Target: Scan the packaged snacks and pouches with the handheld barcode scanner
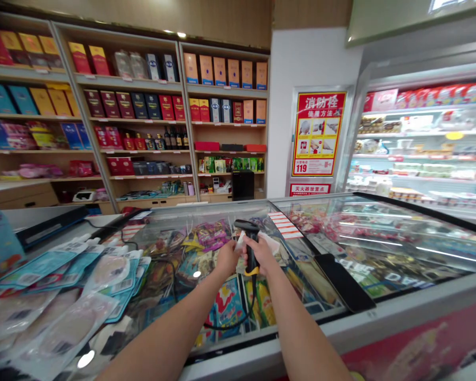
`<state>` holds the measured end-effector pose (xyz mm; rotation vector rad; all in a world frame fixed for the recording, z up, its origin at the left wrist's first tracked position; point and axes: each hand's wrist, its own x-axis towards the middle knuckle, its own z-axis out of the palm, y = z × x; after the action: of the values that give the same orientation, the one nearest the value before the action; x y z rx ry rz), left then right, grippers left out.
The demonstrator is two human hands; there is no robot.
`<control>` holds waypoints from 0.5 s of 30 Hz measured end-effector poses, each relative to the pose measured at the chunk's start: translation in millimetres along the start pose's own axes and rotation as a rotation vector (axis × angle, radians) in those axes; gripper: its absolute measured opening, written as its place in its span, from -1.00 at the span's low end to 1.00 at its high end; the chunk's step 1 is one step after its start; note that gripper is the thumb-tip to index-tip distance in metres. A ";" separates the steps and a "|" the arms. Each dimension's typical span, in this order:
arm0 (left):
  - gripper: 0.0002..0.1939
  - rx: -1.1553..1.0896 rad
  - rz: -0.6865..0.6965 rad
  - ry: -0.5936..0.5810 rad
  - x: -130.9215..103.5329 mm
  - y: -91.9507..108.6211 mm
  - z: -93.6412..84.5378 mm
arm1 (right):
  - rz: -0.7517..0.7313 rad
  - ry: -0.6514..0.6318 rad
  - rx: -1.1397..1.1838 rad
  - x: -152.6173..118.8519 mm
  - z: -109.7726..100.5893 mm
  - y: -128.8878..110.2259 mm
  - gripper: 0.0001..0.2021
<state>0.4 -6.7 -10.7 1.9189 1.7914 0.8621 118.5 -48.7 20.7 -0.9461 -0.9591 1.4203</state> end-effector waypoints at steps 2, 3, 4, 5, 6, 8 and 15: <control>-0.84 -0.171 -0.064 0.118 8.5 -10.9 -4.9 | 0.005 0.011 0.015 -0.5 -0.5 -1.3 -0.58; -0.82 -0.238 -0.094 0.184 12.7 -16.5 -8.2 | 0.008 0.013 0.019 -0.8 -0.6 -1.6 -0.57; -0.82 -0.291 -0.121 0.251 16.6 -22.1 -11.8 | 0.009 0.017 0.019 -1.2 -0.5 -1.6 -0.55; -0.83 -0.332 -0.146 0.312 20.2 -27.4 -15.3 | 0.009 0.019 0.013 -1.6 -0.4 -1.2 -0.55; -0.84 -0.367 -0.166 0.365 23.4 -32.5 -18.7 | 0.011 0.017 0.001 -1.9 -0.4 -0.4 -0.54; -0.83 -0.421 -0.194 0.446 28.8 -41.7 -24.0 | 0.021 0.004 -0.032 -2.5 -0.5 1.8 -0.55; -0.81 -0.462 -0.248 0.540 39.9 -59.4 -27.5 | 0.100 -0.089 -0.165 -6.2 1.8 5.9 -0.64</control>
<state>-62.4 36.0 -21.6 1.2149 1.8333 1.6385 115.1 -55.3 16.0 -1.0721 -1.1225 1.4941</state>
